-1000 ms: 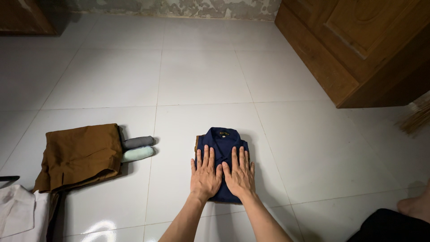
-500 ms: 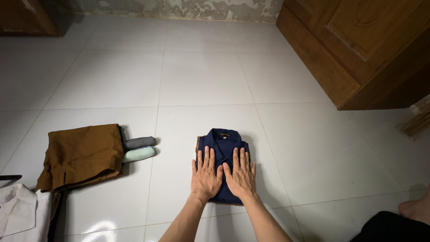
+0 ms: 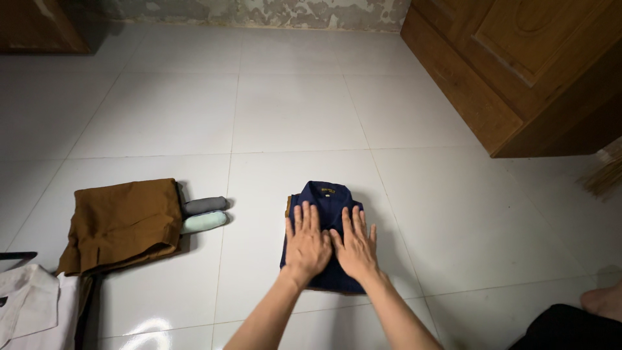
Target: The person folds a white shirt, a brown shirt, and a blue shirt on a tiled floor. They smooth each garment, fold the sleeves and body, and stack the folded shirts into a neat pile.
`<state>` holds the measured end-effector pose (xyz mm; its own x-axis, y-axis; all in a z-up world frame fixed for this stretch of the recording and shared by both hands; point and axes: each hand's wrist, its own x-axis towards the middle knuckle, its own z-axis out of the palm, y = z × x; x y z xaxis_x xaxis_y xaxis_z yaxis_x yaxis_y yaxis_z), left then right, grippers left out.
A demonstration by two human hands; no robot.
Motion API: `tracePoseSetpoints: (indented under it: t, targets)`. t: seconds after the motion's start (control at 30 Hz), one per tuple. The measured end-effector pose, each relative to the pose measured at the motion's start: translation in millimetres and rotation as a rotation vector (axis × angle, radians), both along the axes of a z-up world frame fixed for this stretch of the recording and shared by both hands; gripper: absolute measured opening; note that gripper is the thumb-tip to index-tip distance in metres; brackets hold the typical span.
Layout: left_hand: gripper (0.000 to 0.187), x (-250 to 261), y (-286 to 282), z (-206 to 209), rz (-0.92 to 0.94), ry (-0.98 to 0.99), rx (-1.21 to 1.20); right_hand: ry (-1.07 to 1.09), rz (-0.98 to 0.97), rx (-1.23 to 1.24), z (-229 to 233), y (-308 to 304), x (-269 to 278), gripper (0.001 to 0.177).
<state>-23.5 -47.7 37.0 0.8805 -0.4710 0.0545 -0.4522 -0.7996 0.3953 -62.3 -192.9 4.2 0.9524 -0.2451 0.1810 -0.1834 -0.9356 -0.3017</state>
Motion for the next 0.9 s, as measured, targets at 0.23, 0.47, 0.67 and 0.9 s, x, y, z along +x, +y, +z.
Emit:
tracePoseSetpoints:
  t: [0.23,0.47,0.67,0.9]
  targets:
    - [0.069,-24,0,-19,-0.050,0.015,-0.125,-0.139,0.127,-0.058,-12,17,-37,0.064]
    - [0.066,-21,8,-22,-0.052,0.020,-0.085,0.039,0.018,0.020,-13,15,-31,0.062]
    - [0.070,-25,11,-15,-0.019,0.011,-0.058,0.039,0.024,0.023,-14,16,-33,0.064]
    - [0.073,-26,21,-10,0.023,0.080,-0.027,0.052,0.006,0.071,-12,17,-33,0.063]
